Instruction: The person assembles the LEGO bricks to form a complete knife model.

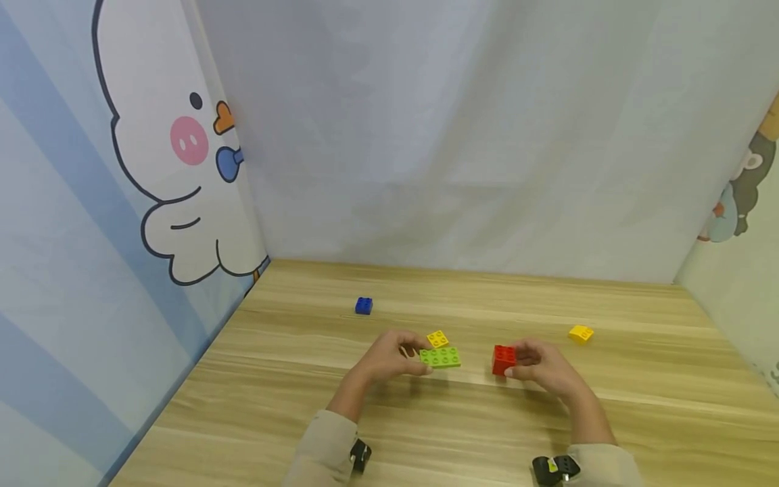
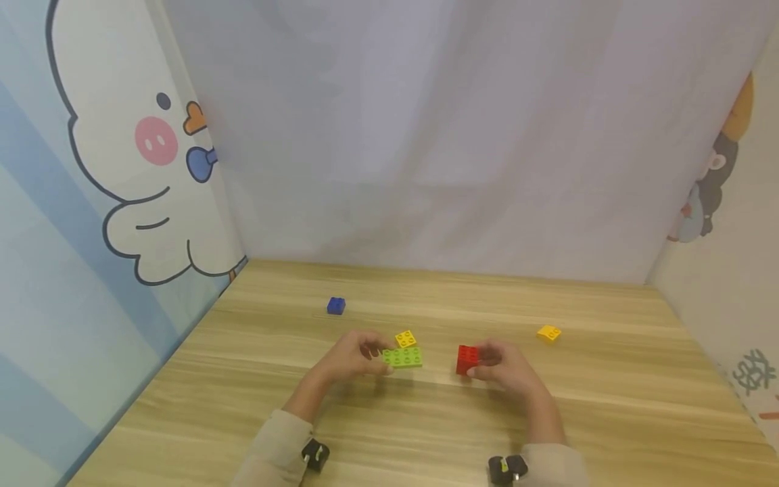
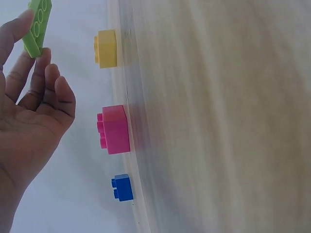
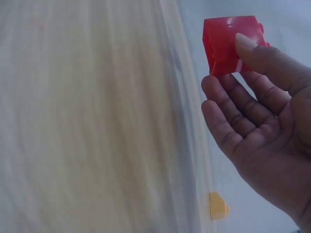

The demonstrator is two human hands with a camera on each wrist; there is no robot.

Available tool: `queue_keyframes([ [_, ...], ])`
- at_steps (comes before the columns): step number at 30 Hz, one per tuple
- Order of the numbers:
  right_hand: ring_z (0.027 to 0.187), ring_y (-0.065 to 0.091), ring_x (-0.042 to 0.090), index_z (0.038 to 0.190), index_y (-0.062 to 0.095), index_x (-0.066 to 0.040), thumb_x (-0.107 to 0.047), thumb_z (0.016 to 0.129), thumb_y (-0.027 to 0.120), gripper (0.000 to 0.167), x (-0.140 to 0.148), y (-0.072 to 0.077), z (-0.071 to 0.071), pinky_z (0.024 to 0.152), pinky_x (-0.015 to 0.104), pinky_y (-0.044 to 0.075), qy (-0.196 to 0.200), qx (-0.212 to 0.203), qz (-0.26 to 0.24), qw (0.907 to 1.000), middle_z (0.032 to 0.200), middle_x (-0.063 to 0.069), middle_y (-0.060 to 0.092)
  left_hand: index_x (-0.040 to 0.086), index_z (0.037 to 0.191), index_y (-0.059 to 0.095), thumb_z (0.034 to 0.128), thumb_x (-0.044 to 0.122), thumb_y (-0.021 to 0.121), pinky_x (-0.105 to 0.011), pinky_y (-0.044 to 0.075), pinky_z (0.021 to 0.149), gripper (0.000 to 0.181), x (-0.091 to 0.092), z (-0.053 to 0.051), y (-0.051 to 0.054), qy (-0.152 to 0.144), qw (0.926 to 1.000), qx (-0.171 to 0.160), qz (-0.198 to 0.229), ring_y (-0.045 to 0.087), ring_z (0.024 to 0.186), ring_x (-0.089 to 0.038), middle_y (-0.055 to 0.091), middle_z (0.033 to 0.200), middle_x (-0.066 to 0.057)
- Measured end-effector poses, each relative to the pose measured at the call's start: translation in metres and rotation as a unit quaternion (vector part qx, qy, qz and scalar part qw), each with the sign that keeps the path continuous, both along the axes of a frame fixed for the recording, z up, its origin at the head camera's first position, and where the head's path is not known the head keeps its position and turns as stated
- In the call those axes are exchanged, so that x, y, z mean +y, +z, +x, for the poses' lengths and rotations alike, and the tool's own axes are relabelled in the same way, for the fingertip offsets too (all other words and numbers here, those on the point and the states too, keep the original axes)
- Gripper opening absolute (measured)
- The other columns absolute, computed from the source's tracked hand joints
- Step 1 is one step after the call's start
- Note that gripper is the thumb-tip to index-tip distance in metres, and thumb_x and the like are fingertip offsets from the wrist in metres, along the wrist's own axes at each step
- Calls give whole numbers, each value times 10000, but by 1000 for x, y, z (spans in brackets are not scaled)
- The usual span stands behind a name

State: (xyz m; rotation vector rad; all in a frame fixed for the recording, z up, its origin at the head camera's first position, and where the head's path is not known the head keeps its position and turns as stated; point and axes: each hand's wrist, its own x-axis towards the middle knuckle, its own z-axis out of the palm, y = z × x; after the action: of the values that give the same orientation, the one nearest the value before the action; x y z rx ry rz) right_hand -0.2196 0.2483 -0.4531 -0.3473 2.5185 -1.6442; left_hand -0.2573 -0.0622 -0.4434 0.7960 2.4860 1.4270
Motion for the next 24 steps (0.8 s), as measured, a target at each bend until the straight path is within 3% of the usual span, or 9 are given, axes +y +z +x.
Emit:
queue_keyframes([
  [19, 901, 586, 267, 1105, 573, 104, -43, 755, 748, 418, -28, -6, -11, 779, 361, 474, 438, 12, -243, 9987, 995, 153, 632, 97, 1037, 696, 697, 165, 828, -287, 476, 660, 371, 5, -2, 3, 141, 9994, -303, 40, 542, 792, -168, 589, 866, 14],
  [20, 898, 587, 264, 1106, 576, 101, -50, 754, 753, 421, -29, -8, -12, 776, 361, 476, 429, -3, -237, 9988, 994, 149, 632, 78, 1041, 692, 703, 147, 822, -292, 480, 669, 369, 6, 1, 9, 119, 9994, -321, 50, 546, 802, -182, 594, 878, -3],
  [24, 894, 587, 261, 1122, 574, 94, -70, 748, 762, 449, -36, -10, -15, 766, 351, 480, 271, -154, -315, 9990, 1002, 146, 630, 81, 1039, 693, 702, 150, 824, -288, 481, 673, 368, 7, 1, 9, 92, 9995, -295, 27, 549, 802, -178, 598, 877, 5],
])
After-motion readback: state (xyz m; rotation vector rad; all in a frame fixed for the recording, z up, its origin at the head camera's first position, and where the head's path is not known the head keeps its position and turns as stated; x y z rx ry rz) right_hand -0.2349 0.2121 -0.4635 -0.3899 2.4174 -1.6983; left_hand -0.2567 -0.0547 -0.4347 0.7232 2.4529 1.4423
